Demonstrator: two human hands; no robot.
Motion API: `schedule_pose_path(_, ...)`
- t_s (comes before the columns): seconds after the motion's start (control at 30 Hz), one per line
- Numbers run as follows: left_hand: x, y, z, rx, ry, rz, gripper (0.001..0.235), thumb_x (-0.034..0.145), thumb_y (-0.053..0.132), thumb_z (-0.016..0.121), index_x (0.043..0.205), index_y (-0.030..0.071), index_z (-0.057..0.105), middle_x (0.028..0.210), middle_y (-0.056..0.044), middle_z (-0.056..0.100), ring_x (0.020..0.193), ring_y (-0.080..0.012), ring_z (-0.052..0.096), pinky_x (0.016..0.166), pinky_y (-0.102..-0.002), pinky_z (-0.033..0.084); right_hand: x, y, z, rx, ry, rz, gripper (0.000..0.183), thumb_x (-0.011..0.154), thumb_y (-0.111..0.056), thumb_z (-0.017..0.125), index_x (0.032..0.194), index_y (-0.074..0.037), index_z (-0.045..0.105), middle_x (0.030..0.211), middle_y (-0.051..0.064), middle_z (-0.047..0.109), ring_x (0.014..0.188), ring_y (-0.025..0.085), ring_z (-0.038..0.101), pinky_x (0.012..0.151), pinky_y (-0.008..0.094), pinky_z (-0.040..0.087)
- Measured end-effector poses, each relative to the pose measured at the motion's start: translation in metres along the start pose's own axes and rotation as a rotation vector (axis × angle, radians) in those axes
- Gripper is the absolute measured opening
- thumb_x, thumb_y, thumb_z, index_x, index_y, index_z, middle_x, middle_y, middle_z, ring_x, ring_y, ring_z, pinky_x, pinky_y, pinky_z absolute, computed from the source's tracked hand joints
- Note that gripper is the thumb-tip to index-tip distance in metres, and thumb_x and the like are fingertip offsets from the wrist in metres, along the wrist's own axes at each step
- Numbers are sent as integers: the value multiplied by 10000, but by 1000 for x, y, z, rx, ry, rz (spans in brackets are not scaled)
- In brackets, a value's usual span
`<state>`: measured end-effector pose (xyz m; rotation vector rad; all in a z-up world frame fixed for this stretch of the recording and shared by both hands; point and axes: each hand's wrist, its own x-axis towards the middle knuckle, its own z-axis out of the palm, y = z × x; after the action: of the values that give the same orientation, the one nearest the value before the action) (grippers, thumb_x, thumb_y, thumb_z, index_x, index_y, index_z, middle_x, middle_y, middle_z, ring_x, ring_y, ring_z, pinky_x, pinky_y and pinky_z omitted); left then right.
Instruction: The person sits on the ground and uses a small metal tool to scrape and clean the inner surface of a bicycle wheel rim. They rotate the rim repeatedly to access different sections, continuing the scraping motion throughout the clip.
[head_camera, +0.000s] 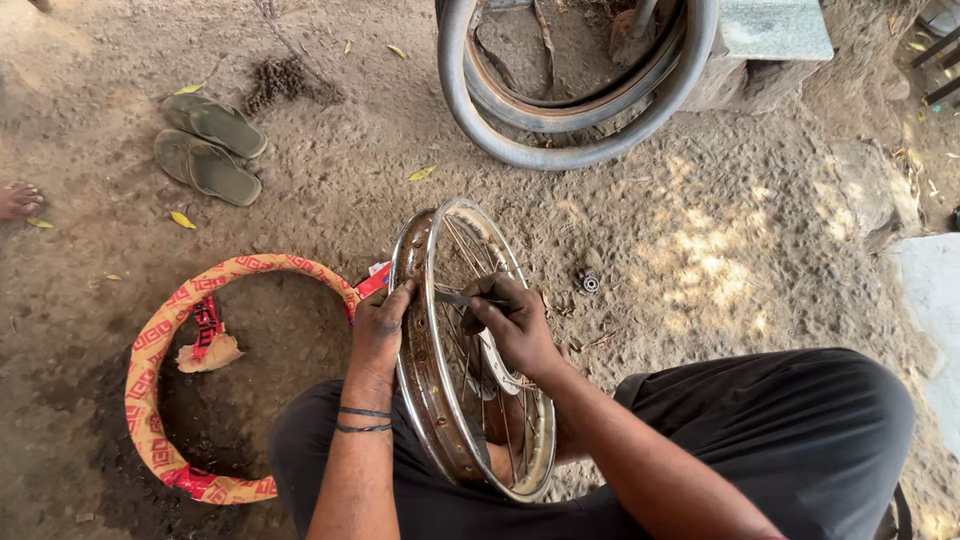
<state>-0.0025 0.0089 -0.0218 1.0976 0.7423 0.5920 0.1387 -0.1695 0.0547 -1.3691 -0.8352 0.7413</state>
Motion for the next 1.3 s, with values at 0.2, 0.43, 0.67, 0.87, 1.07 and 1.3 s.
schedule_pose_path(0.2, 3, 1, -8, 100, 19, 31, 313, 940, 277, 686, 1010, -13, 781, 870, -16, 718, 772, -92, 619, 720, -255, 484, 2, 11, 6, -134, -17, -74, 153, 1040, -152, 586, 1053, -16, 652, 844, 78, 713, 758, 134, 738, 704, 322, 683)
schedule_pose_path(0.43, 1, 1, -7, -101, -48, -17, 307, 975, 263, 681, 1041, -29, 747, 914, -25, 735, 784, -93, 638, 728, -259, 505, -1, 18, 6, -25, -55, -30, 175, 1053, -184, 574, 1091, -27, 640, 814, 63, 678, 716, 139, 686, 653, 319, 624)
schedule_pose_path(0.67, -4, 17, -2, -177, -69, -68, 267, 938, 216, 698, 1070, -11, 746, 913, -48, 746, 746, -122, 673, 677, -267, 530, -26, 15, 30, 348, -88, 190, 214, 1006, -186, 608, 1177, -59, 589, 867, 64, 694, 777, 143, 697, 705, 312, 624)
schedule_pose_path(0.87, 2, 12, -2, -149, -66, -37, 304, 935, 203, 698, 1128, -27, 743, 972, -60, 753, 812, -129, 682, 735, -270, 534, -10, -5, 19, 240, 68, 171, 270, 1001, -187, 642, 1190, 2, 599, 948, 79, 724, 771, 163, 709, 698, 331, 628)
schedule_pose_path(1.07, 15, -11, -9, -41, -5, 51, 348, 925, 198, 710, 1162, -56, 734, 1044, -87, 758, 910, -148, 689, 820, -279, 534, 86, 1, 8, 92, 130, 180, 234, 993, -194, 644, 1153, -29, 601, 854, 62, 702, 663, 113, 660, 585, 290, 574)
schedule_pose_path(1.3, 13, -16, -24, -33, 21, -38, 316, 960, 208, 672, 1123, -49, 757, 999, -82, 750, 840, -144, 676, 764, -273, 529, 33, 28, 20, -68, 150, -85, 97, 1033, -110, 611, 1032, -52, 533, 790, 61, 690, 635, 96, 660, 590, 278, 602)
